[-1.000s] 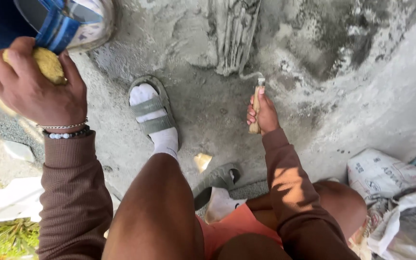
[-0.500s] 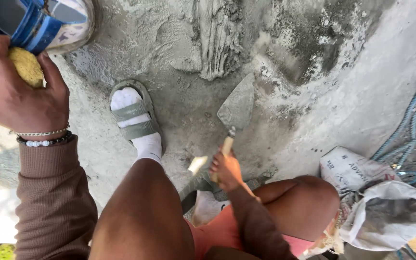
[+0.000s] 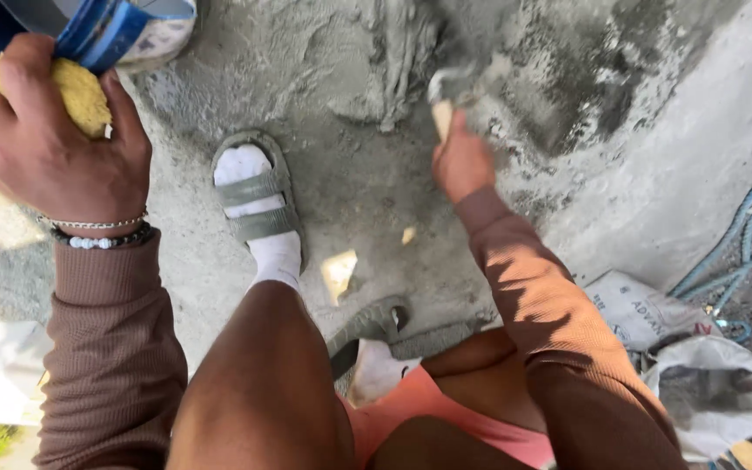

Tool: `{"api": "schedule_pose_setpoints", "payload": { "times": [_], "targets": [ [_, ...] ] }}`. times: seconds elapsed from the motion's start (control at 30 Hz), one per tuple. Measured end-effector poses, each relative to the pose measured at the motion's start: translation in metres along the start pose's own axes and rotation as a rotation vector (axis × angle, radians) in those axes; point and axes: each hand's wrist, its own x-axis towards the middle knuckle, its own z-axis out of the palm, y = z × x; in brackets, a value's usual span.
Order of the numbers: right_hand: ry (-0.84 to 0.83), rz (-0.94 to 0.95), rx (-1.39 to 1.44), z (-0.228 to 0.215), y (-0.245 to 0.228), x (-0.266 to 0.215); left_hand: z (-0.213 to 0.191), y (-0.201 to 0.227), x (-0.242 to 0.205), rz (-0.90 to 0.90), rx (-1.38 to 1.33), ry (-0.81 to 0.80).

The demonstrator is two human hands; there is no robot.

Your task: Smoothing wet cement on a floor surface using a hand trowel and a sponge

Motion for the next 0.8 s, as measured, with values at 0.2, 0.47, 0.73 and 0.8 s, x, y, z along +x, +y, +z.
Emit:
{"api": "schedule_pose_setpoints", "payload": {
  "times": [0.2,0.47,0.73,0.8],
  "targets": [
    [-0.260,-0.089,-0.105,0.023,0.014,-0.027,-0.006,-0.001,0.007,-0.005,0.026,0.029],
    [-0.155,-0.173,-0.050,0.035,0.055,-0.060,-0.012,0.006,0.016,0.002,-0.024,-0.053],
    [-0.098,-0.035,0.000,0.010,0.017,0.065,-0.002,0.005,0.020,0.012,-0.018,0.014],
    [-0.246,-0.122,-0.059,0.017,0.007,0.020,-0.009,0.005,0.010,0.010,-0.009,-0.040]
  ]
}}
